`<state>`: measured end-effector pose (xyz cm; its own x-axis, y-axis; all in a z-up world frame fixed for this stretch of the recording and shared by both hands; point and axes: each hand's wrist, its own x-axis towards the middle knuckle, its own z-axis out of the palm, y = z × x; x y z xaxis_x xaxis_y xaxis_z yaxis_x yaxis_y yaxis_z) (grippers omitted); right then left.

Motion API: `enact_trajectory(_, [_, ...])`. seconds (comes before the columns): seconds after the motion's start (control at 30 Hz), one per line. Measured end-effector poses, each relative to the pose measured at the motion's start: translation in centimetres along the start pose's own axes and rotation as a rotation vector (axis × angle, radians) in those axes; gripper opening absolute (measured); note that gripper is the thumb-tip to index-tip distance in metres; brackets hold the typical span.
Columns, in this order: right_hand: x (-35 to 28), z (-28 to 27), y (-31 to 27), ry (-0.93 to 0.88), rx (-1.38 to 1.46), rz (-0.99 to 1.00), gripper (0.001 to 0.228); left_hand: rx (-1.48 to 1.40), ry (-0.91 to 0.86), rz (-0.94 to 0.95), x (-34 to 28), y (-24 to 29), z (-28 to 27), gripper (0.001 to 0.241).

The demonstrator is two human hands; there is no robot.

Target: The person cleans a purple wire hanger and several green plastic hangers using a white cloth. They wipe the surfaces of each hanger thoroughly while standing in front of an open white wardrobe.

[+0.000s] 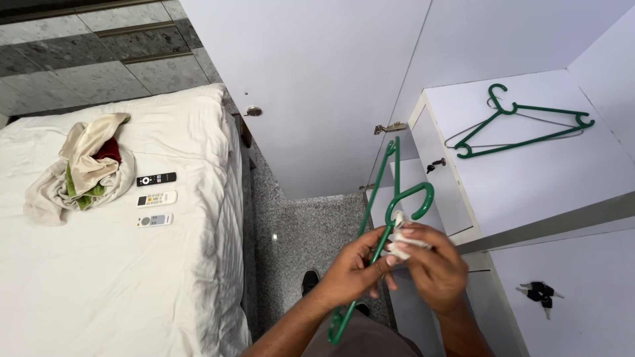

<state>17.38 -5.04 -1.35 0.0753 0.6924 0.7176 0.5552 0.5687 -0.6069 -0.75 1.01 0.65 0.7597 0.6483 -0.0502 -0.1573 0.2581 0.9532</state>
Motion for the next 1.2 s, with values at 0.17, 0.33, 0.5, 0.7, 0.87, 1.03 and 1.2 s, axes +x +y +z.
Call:
enact_trajectory(0.17, [-1.4,-0.6,2.7,0.255,0.497,0.171,0.029,0.103,0.016,-0.013,-0.9,0.7,-0.8,0.057])
enact_trajectory(0.33, [0.5,-1.4,1.6,0.379,0.683,0.181,0.033,0.161,-0.067,0.0,-1.4,2.0,-1.3,0.052])
enact_trajectory(0.5, [1.7,-1.1,-0.5,0.267,0.178,0.156,0.024,0.41,-0.11,-0.107,-1.6,3.6,-1.1,0.052])
enact_trajectory(0.7, [0.2,1.3,-0.4,0.185,-0.048,0.253,0.032,0.684,0.033,-0.046,-1.7,4.1,-0.9,0.045])
enact_trajectory(0.87, [0.0,1.7,0.4,0.05,-0.083,0.239,0.04,0.551,0.072,-0.081,-1.4,2.6,-1.6,0.046])
enact_trajectory(1.03, [1.9,-0.2,1.3,0.006,-0.176,0.103,0.032,0.491,0.057,-0.046,-1.1,0.0,-2.9,0.047])
enact_trajectory(1.2, [1.8,-1.4,3.2,-0.085,-0.076,0.008,0.035,0.151,-0.173,-0.214,-1.0,3.5,-3.3,0.045])
